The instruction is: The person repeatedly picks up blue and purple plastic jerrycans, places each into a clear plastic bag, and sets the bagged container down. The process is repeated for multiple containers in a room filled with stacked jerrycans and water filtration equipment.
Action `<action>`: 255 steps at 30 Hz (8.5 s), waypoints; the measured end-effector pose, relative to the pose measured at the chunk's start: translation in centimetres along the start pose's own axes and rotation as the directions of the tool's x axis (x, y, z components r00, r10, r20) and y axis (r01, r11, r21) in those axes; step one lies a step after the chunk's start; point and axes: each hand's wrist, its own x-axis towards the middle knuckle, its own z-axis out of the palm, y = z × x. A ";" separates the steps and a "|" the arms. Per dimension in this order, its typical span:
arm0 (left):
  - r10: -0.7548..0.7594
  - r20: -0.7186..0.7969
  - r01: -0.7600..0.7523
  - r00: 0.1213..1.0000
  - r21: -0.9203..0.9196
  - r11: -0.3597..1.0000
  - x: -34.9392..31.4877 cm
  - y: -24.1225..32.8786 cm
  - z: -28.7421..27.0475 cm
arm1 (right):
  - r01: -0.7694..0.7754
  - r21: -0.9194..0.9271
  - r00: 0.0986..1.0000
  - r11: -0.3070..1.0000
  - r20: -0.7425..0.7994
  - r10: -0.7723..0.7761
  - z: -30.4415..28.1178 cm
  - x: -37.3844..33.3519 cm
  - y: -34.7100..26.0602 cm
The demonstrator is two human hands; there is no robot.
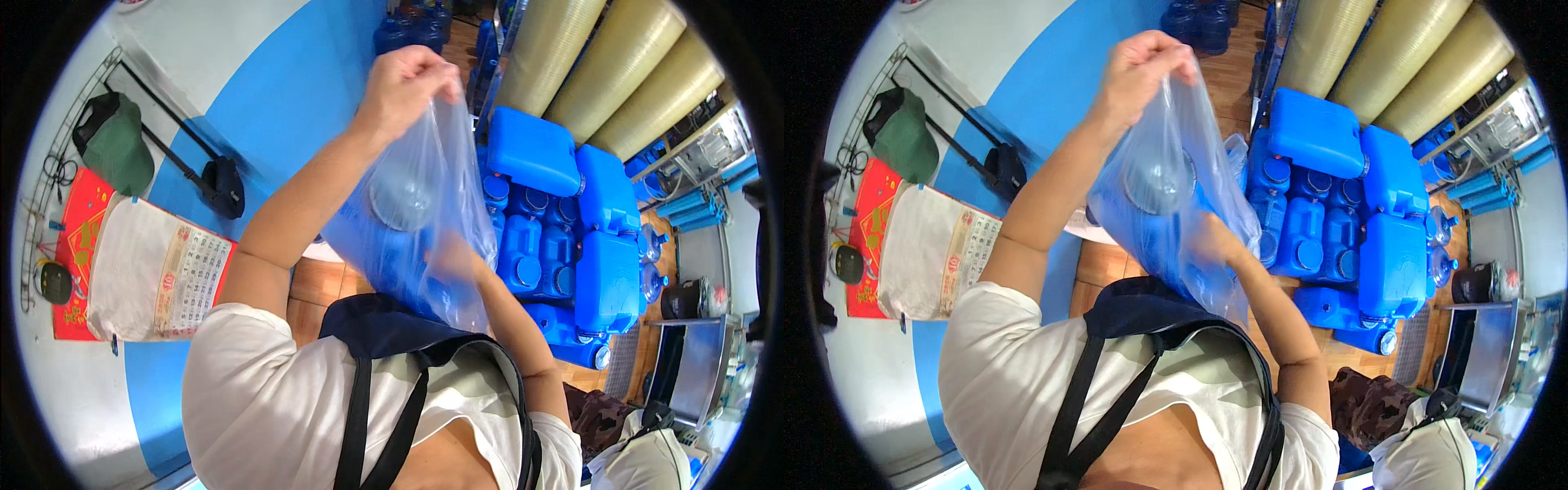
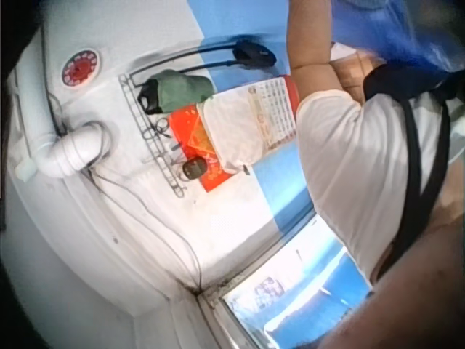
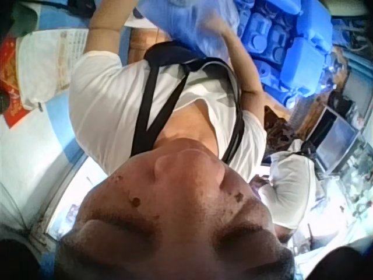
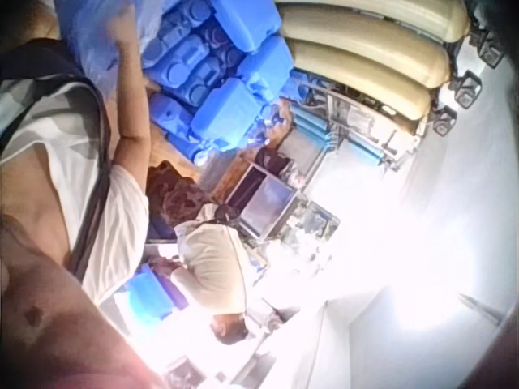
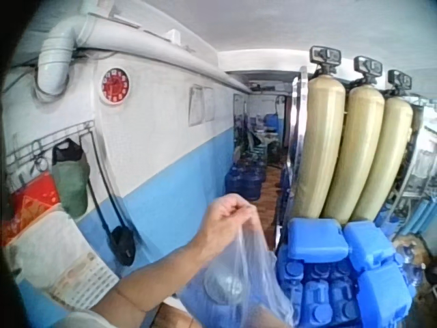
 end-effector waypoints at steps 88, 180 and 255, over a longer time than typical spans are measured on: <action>-0.014 0.621 -0.297 -0.784 -0.355 0.887 -47.0 -15.4 23.0 | 0.367 0.841 -0.925 -0.397 0.373 -0.064 81.3 -27.4 -6.3; -0.217 0.958 0.746 -0.189 0.283 0.602 -22.1 -9.7 20.8 | -0.306 0.394 -0.452 0.866 -0.861 0.232 25.8 -28.1 -7.7; 0.048 0.945 0.490 -0.322 0.124 0.863 -18.4 -8.2 16.9 | -0.762 0.370 -0.147 0.531 -0.898 0.415 13.2 -22.5 -4.8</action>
